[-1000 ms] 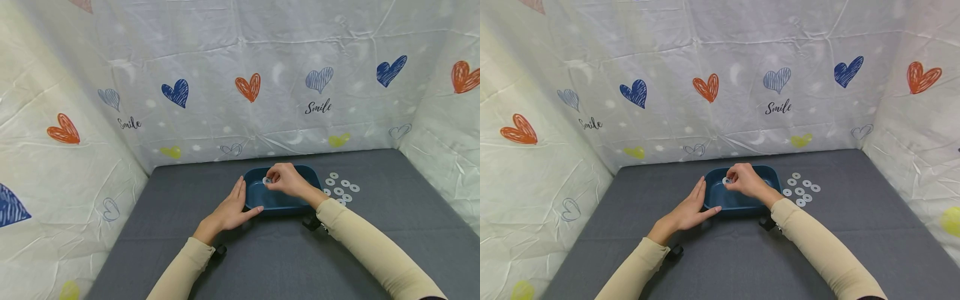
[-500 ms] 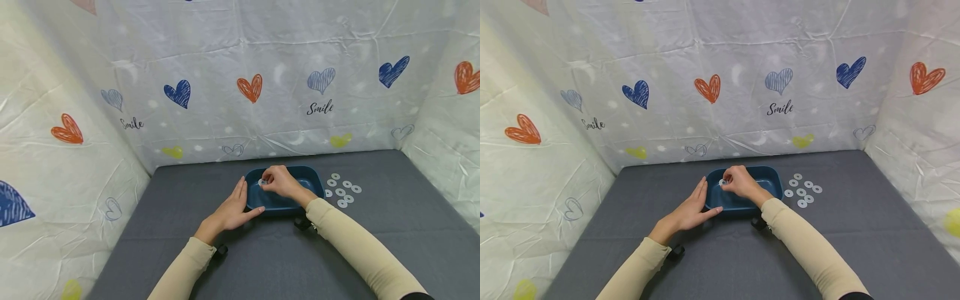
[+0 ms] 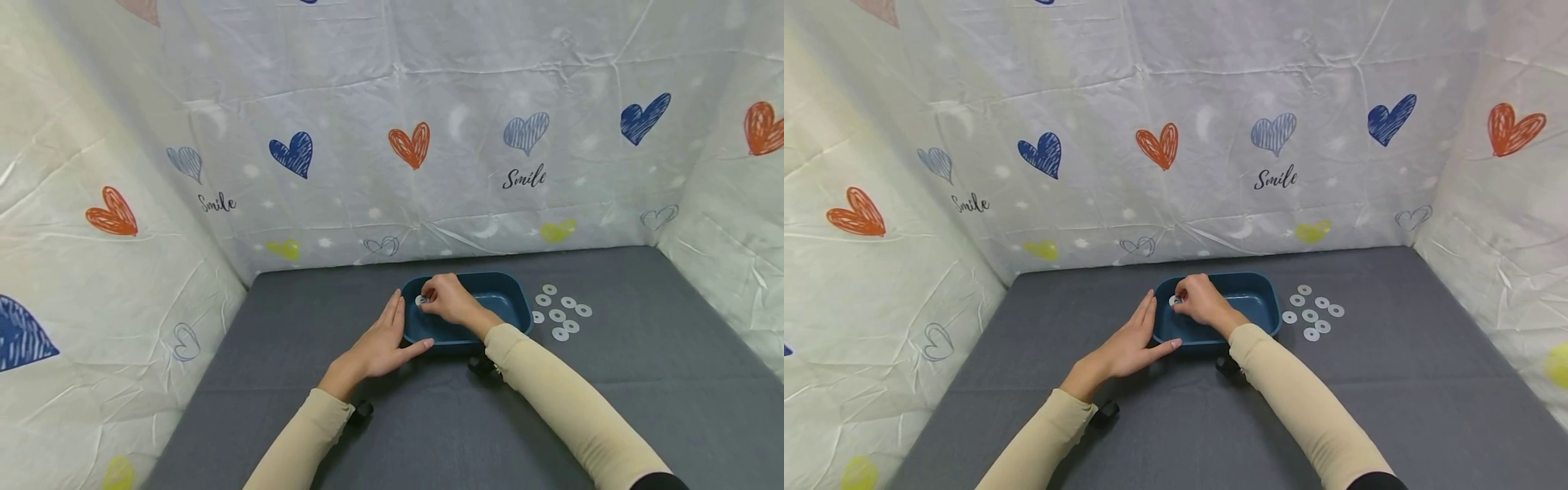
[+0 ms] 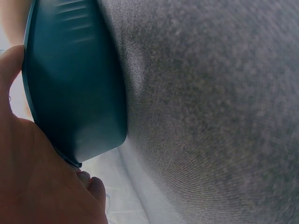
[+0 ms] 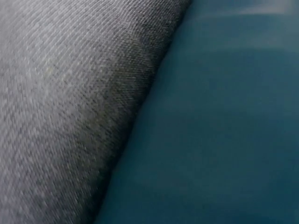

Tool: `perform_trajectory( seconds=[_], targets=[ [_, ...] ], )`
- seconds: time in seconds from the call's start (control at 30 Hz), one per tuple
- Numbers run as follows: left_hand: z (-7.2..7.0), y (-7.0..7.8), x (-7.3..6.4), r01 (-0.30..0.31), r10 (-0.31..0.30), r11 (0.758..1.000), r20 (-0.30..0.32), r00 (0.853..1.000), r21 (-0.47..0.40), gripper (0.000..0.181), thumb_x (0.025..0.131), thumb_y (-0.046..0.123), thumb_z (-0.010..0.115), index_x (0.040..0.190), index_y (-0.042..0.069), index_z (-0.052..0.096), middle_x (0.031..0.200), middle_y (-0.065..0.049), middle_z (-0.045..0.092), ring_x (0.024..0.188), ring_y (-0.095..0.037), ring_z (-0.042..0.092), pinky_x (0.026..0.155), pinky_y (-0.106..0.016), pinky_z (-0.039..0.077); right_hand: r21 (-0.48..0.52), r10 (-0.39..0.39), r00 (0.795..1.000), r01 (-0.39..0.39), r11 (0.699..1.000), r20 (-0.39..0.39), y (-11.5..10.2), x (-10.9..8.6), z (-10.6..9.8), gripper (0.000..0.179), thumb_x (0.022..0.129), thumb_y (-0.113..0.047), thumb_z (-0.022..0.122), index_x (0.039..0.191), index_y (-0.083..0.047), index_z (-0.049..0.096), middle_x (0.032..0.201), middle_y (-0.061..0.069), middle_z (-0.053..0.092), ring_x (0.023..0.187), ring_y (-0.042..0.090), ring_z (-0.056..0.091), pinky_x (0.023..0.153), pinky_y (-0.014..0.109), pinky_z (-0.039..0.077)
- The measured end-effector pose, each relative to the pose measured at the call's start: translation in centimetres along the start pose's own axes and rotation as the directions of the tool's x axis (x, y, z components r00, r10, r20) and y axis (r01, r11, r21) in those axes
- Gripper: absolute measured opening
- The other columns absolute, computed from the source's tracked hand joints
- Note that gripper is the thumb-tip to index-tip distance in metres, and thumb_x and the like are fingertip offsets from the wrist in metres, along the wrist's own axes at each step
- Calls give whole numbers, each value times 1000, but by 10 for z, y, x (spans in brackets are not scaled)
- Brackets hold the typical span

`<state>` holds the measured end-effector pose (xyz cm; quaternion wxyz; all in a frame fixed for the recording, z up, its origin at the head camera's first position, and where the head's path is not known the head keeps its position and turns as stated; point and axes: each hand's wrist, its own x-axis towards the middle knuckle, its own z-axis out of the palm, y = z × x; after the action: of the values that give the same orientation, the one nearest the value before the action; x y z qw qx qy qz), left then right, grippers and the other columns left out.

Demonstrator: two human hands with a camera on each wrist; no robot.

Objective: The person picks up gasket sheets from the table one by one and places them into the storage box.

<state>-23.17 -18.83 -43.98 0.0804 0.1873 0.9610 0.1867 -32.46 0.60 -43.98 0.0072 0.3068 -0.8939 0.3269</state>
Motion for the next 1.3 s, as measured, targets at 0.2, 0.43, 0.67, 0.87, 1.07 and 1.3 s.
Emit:
perform_trajectory(
  seconds=[0.2,0.43,0.67,0.87,1.07,1.3],
  targets=[
    [0,1,-1,1,-1,1000,2,1000,-3,111,94,81,38,163,4,-5,171,-10,-14,158,-25,0,123,-49,24,-18,41,999,-41,999,18,1,2,5,25,91,-14,79,111,2,76,101,12,74,88,20,70,79,35,58],
    [0,1,-1,-3,3,1000,1,1000,-7,111,95,80,38,163,4,-5,171,-11,-13,158,-25,1,122,-50,24,-59,57,997,-54,997,43,2,5,11,21,91,-16,80,106,-1,78,101,10,75,87,19,69,80,36,58],
    [0,0,-1,-6,6,1000,-8,1000,-11,112,94,81,38,163,4,-5,171,-12,-13,158,-25,1,123,-49,24,-101,32,998,-27,995,56,3,9,16,15,92,-14,79,99,-1,78,93,8,76,77,14,67,72,33,57],
    [1,-1,-1,-11,11,1000,-4,1000,-6,111,95,80,38,163,3,-5,171,-10,-15,158,-24,-2,123,-49,22,-131,22,998,-13,991,67,0,8,16,16,92,-14,79,98,1,78,89,8,75,72,13,64,69,31,55],
    [1,0,-1,-3,3,1000,-5,1000,-11,111,95,80,38,163,4,-5,171,-8,-16,158,-23,-2,123,-48,22,-173,30,997,-17,985,71,-3,7,17,15,92,-15,79,97,-1,79,91,8,72,78,16,65,72,33,55],
    [1,0,-1,-1,1,1000,-7,1000,-12,111,95,79,38,163,3,-4,171,-11,-13,158,-24,-1,123,-49,22,-177,32,997,-20,984,65,-3,5,18,15,92,-14,79,98,-1,78,95,10,70,86,21,66,77,37,56]
  ],
)
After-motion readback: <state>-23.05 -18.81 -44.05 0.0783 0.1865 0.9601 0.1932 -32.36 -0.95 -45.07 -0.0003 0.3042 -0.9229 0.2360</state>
